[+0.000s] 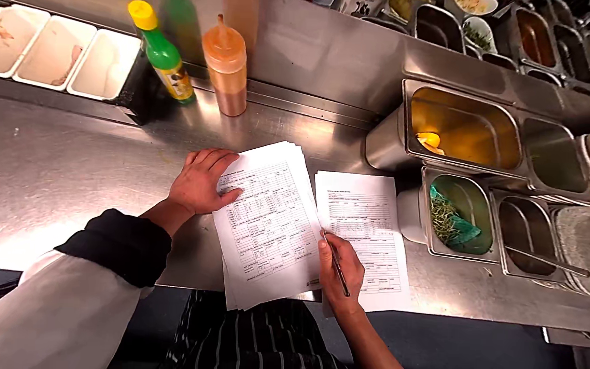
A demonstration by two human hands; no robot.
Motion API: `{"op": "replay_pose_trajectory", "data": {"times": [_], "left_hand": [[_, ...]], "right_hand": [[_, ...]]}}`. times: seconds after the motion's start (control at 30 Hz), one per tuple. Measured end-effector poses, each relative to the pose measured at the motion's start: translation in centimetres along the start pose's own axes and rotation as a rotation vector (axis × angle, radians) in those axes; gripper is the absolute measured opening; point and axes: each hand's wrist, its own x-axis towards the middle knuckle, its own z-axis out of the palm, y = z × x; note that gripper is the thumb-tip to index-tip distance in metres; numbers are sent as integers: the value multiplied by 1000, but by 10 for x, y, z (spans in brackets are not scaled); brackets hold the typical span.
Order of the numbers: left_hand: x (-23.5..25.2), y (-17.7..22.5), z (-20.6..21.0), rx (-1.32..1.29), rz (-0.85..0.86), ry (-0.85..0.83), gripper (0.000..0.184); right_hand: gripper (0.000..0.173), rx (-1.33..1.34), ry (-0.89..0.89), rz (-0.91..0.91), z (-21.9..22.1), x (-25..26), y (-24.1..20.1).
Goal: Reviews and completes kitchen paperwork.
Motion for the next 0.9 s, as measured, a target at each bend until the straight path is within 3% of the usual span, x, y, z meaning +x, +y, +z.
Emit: {"op": "replay_pose_trajectory", "data": {"times": [0.17, 0.23, 0.33, 0.47, 0.9], "left_hand": [[0, 1, 0, -4, -4, -5, 76], [0, 0, 0, 2, -2, -3, 76], [0, 0, 1, 7, 4, -7, 75], [0, 0, 1, 13, 13, -1, 73], [0, 0, 0, 23, 29, -13, 72]], "right_hand": [[29, 14, 36, -154, -7, -1, -10], [30, 118, 5, -113, -6, -4, -27], [12, 304, -58, -53, 13, -20, -40], [4, 272, -8, -198, 37, -32, -31], [11, 170, -32, -245, 39, -33, -31]]}}
